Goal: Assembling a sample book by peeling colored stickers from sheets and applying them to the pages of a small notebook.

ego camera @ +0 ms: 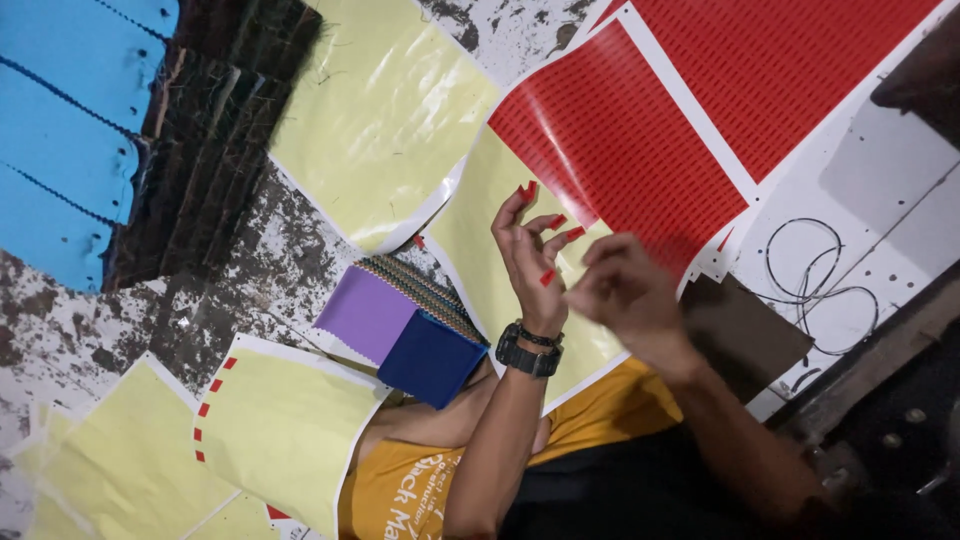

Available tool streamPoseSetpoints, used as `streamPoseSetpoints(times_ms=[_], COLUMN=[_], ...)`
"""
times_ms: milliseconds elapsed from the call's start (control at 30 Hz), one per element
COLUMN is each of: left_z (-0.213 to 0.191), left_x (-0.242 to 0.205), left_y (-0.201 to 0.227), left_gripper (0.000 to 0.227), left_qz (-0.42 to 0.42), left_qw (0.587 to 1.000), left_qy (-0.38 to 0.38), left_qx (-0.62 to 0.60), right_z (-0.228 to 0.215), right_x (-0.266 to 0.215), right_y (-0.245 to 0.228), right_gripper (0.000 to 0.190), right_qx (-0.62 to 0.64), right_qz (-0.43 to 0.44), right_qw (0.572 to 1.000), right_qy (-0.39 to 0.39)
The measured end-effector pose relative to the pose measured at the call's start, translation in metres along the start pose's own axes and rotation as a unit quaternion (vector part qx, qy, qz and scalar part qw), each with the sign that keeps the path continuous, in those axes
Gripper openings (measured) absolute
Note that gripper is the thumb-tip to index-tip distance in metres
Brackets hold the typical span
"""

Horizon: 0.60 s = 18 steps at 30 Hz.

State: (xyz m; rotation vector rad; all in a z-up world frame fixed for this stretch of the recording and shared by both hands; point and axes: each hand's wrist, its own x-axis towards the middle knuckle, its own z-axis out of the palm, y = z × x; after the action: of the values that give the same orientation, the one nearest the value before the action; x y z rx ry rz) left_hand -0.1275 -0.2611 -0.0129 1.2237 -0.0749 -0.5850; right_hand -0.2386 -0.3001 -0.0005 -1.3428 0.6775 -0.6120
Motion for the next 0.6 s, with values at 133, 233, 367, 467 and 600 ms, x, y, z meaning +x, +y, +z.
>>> streamPoseSetpoints(times_ms=[133, 233, 367, 467, 600], left_z=[0.004, 0.002, 0.001, 0.001, -0.003], left_x=[-0.001, -0.003, -0.003, -0.004, -0.004], left_y=[0.001, 0.002, -0.004, 0.001, -0.004], left_gripper=[0.051, 0.05, 0.052, 0.053, 0.054], left_qz=[-0.004, -0.003, 0.009, 0.012, 0.01], left_qw=[0.999, 1.0, 1.0, 1.0, 1.0], left_qy=[0.018, 0.011, 0.005, 0.009, 0.008], left_qx=[-0.03, -0.023, -0.018, -0.02, -0.026], right_z=[0.015, -0.009, -0.023, -0.016, -0.011], right_x=[-0.002, 0.013, 0.045, 0.047, 0.042], right_y=[-0.012, 0.006, 0.022, 0.018, 0.01], right_gripper=[0.021, 0.046, 0.028, 0.02, 0.014], right_qx=[-0.056, -0.148, -0.341, -0.422, -0.496], right_qz=[0.02, -0.003, -0.098, -0.132, -0.137], right_qw=[0.997, 0.985, 0.93, 0.892, 0.851], right_qy=[0.04, 0.093, 0.1, 0.092, 0.101])
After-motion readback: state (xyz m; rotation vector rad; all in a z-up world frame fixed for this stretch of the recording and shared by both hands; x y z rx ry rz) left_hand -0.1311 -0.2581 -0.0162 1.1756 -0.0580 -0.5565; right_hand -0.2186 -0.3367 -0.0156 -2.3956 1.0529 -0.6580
